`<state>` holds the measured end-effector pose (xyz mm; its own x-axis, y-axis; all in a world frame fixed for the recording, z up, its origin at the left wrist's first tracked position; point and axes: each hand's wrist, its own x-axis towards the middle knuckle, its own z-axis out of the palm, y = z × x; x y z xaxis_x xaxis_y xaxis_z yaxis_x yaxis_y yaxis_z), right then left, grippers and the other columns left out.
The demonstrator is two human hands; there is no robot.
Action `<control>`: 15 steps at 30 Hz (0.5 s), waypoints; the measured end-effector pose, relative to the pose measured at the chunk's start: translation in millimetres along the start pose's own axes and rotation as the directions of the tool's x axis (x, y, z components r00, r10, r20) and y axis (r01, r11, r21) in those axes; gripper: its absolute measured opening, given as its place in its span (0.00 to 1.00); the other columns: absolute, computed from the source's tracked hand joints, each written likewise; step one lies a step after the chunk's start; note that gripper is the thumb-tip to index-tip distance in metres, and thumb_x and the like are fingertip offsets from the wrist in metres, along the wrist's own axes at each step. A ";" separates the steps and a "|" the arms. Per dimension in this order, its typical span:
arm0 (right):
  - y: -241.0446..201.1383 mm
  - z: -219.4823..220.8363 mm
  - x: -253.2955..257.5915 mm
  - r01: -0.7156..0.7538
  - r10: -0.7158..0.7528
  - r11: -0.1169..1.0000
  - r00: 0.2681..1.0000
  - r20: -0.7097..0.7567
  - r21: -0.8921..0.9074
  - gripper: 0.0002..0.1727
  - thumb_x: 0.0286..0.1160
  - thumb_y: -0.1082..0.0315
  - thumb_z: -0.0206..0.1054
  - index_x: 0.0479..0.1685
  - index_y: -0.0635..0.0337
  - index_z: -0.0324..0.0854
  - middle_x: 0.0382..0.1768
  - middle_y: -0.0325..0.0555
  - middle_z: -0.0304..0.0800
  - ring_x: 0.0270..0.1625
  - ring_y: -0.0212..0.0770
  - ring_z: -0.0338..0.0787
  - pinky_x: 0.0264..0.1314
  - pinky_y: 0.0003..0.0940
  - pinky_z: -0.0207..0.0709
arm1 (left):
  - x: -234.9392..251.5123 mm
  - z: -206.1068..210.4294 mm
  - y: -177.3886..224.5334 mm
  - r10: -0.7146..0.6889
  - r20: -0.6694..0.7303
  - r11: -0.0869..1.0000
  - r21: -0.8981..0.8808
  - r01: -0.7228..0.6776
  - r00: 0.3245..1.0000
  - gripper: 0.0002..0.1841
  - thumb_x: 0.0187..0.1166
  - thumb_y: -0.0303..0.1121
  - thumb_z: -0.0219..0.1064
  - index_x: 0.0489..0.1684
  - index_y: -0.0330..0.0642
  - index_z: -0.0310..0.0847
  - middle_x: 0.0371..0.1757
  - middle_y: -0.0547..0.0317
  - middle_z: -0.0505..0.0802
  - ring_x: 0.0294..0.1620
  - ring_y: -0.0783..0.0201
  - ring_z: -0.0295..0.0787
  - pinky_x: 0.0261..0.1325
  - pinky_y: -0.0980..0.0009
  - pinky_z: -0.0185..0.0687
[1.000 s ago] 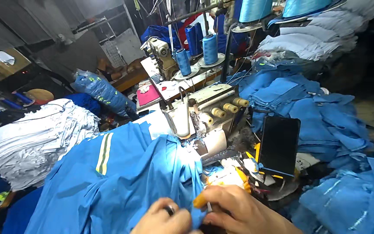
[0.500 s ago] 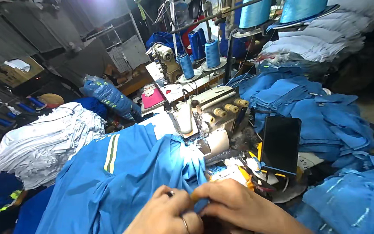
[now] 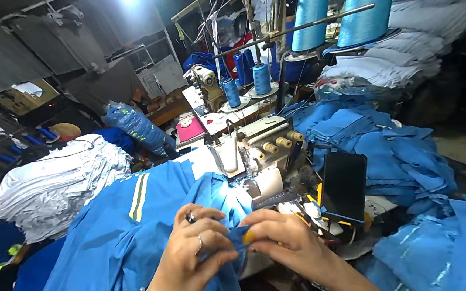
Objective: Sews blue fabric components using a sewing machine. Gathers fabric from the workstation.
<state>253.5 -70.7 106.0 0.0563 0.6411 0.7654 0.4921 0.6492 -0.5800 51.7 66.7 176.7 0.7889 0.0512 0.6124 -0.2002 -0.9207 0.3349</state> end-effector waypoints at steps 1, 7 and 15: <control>-6.0 -0.9 -1.1 0.053 -0.053 0.997 0.999 0.004 0.047 0.08 0.81 0.64 0.70 0.41 0.61 0.88 0.54 0.48 0.94 0.59 0.33 0.92 0.62 0.26 0.87 | 0.3 -3.8 10.3 0.021 0.022 0.997 -0.075 -0.019 1.000 0.08 0.83 0.42 0.70 0.39 0.51 0.87 0.48 0.67 0.95 0.70 0.69 0.84 0.88 0.59 0.58; -30.4 -2.8 -12.4 0.168 -0.174 0.977 0.984 0.035 0.134 0.07 0.83 0.69 0.67 0.38 0.62 0.84 0.51 0.48 0.96 0.57 0.33 0.93 0.60 0.24 0.85 | -6.9 -10.5 59.3 0.030 0.120 0.970 -0.242 0.000 0.992 0.06 0.78 0.32 0.74 0.35 0.39 0.87 0.41 0.54 0.94 0.58 0.64 0.87 0.83 0.65 0.59; -67.9 -6.9 -25.1 -0.027 0.030 0.999 0.988 0.151 -0.020 0.12 0.84 0.63 0.67 0.41 0.62 0.90 0.34 0.51 0.89 0.39 0.40 0.89 0.43 0.28 0.82 | -4.3 -1.8 59.9 0.019 0.086 0.954 -0.299 0.008 0.996 0.04 0.81 0.31 0.70 0.37 0.43 0.88 0.40 0.57 0.93 0.56 0.65 0.86 0.78 0.65 0.63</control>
<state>224.6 -133.7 128.1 -0.0612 0.7149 0.6965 0.5074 0.6232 -0.5951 35.3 12.0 195.4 0.8320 0.0007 0.5548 -0.3586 -0.7624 0.5387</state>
